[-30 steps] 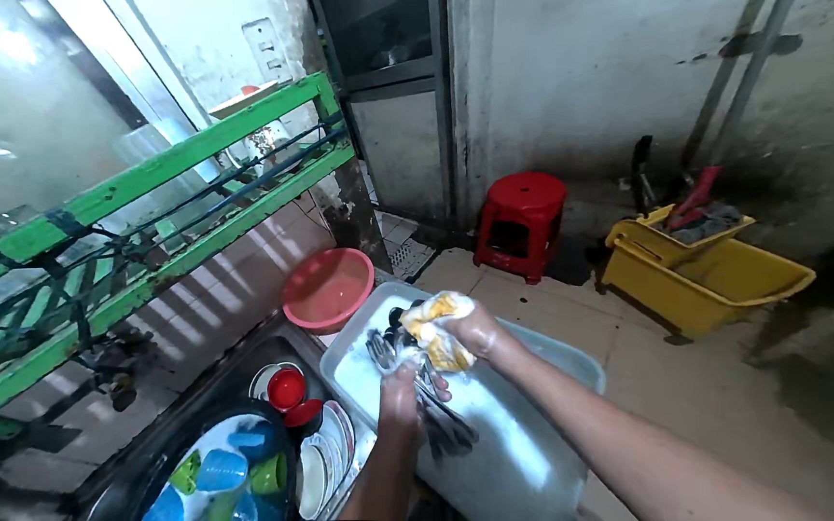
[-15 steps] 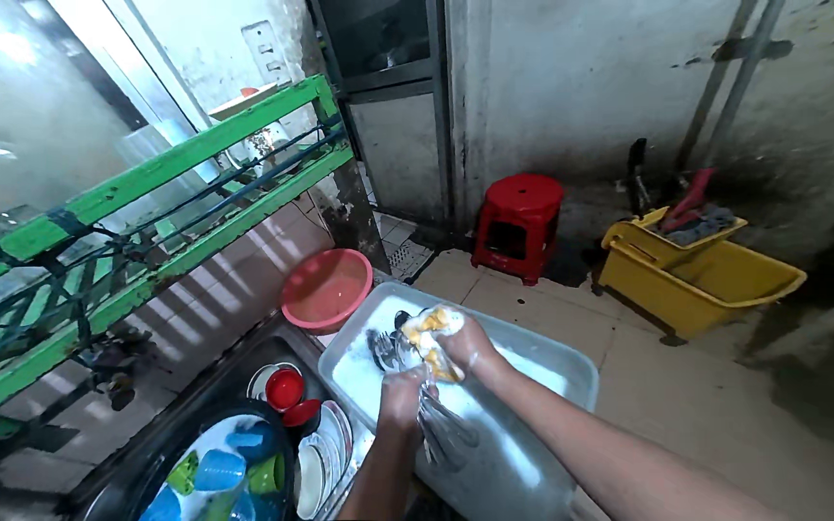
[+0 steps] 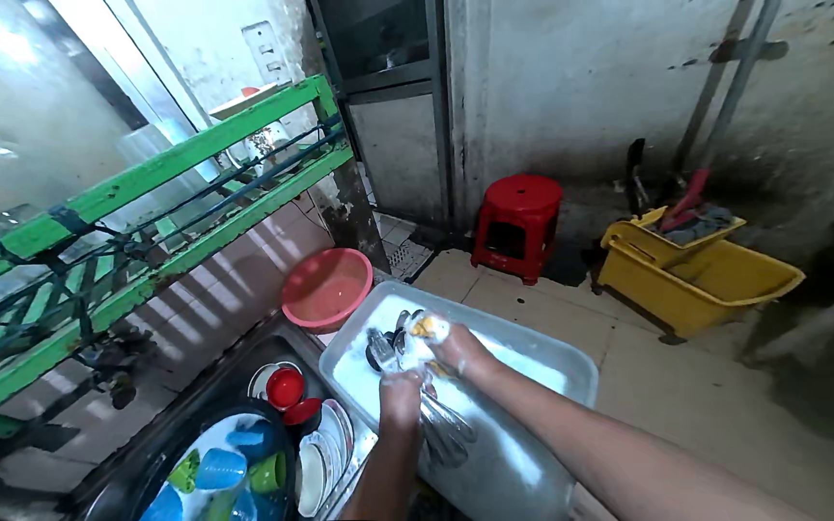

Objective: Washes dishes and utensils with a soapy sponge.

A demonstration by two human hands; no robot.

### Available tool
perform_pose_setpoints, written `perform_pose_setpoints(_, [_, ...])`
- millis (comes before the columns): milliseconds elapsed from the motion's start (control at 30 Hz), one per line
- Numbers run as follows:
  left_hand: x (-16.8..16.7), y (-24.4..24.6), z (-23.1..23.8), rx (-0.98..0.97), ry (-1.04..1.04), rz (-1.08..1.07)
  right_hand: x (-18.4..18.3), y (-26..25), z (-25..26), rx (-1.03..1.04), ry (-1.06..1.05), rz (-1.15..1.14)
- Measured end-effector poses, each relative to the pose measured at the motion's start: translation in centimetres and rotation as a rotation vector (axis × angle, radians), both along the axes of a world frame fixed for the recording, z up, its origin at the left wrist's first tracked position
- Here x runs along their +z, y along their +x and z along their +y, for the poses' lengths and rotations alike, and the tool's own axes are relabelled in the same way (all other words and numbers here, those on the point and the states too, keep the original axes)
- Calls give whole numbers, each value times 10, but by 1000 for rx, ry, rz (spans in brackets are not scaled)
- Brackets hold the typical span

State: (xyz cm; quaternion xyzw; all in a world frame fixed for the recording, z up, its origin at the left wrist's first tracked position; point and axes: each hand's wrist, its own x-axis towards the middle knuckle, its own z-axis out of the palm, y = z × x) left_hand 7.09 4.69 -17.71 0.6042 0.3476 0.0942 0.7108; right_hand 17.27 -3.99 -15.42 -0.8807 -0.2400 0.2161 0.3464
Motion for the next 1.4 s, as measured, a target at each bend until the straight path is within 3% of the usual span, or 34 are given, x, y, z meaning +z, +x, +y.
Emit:
perform_pose_setpoints(133, [0, 3, 1, 8, -47, 19, 2, 38, -4, -53, 227, -291])
perform_pose_setpoints(267, [3, 2, 1, 14, -122, -12, 10, 49, -4, -282, 547, -24])
perform_pose_setpoints(300, [3, 3, 1, -7, -163, -45, 0, 48, -2, -236, 567, -1])
perform_pose_setpoints(367, [3, 3, 0, -52, -227, -75, -12, 44, -4, -92, 387, 66])
perform_pose_setpoints(433, [7, 3, -1, -47, -238, -50, -5, 40, -9, -95, 328, 6])
perform_pose_setpoints(533, [5, 3, -2, -26, -219, 48, 17, 43, -17, -404, 648, -1])
perform_pose_setpoints(633, [5, 6, -3, 11, -253, 47, 23, 26, -9, -673, 903, 232])
perform_pose_setpoints(733, [4, 6, -2, 87, -258, 19, 1, -17, 4, -565, 720, 404])
perform_pose_setpoints(867, [3, 4, 1, 114, -324, -96, 4, -3, -8, -352, 428, 223])
perform_pose_setpoints(933, [4, 6, 3, 147, -353, -153, 11, 17, -24, -161, 221, 204])
perform_pose_setpoints(1067, [5, 5, -1, 105, -393, -158, 18, 2, -28, 281, -212, 286])
perform_pose_setpoints(1200, [2, 5, 4, 73, -464, -173, 19, -12, -31, 526, -500, 303])
perform_pose_setpoints(1333, [5, 13, 10, 224, -480, -128, 4, 8, -59, 412, -481, 254])
perform_pose_setpoints(1400, [3, 14, 8, 195, -436, -59, -7, 14, -63, 366, -534, 136])
